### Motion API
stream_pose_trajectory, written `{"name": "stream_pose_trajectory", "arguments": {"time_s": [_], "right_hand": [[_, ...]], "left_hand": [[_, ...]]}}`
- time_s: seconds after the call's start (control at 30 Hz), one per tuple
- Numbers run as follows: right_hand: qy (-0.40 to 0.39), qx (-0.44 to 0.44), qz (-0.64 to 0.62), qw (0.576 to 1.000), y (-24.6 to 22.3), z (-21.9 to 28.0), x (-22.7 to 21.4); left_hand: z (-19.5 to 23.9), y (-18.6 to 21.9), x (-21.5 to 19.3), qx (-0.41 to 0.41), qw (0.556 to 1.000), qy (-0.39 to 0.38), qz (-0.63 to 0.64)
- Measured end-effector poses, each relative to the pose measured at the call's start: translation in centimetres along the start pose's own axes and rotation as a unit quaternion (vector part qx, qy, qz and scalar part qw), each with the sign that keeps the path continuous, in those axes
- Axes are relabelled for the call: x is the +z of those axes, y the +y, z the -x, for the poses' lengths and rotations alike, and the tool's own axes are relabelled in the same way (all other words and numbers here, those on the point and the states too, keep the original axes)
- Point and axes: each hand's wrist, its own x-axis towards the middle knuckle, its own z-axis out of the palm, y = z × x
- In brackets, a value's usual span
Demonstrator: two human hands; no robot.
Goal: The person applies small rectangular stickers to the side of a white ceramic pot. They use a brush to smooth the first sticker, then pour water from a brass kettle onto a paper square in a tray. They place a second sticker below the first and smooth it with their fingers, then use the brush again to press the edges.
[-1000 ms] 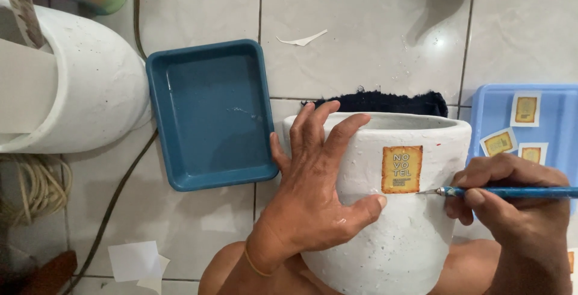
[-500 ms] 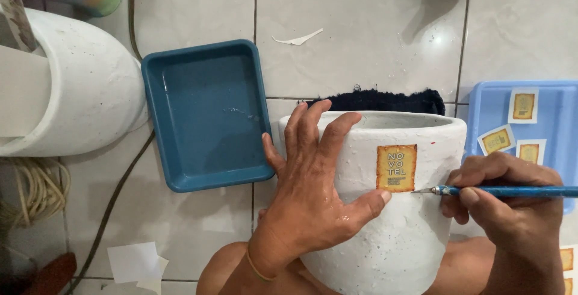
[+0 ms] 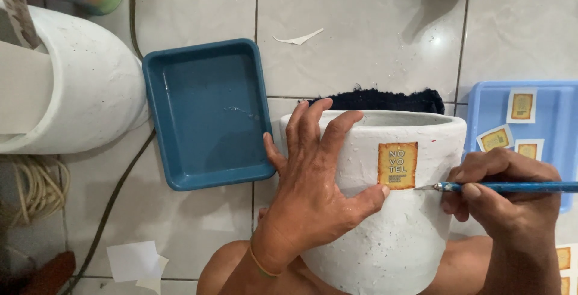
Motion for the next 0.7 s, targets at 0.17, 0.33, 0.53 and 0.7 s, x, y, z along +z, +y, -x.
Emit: {"name": "stream_pose_trajectory", "arguments": {"time_s": [0.17,0.33,0.53,0.7], "right_hand": [[0.000,-0.005,-0.020,1.000,-0.1,0.0,0.1],[0.022,-0.014,-0.095,0.995,0.9,1.0,0.0],[0.067,-0.018,-0.047,0.996,0.7,2.7,0.7],[0.083,-0.024,-0.004,0.996,0.4,2.8,1.2]], "left_hand": [[0.1,0.0,0.0,0.000,1.000,0.002,0.005],[0.1,-0.5,-0.5,0.026,1.000,-0.003,0.018],[0.2,-1.0,-1.4,0.035,0.993,-0.092,0.067],[0.3,-1.3,-1.3,0.054,0.994,-0.086,0.051]]}}
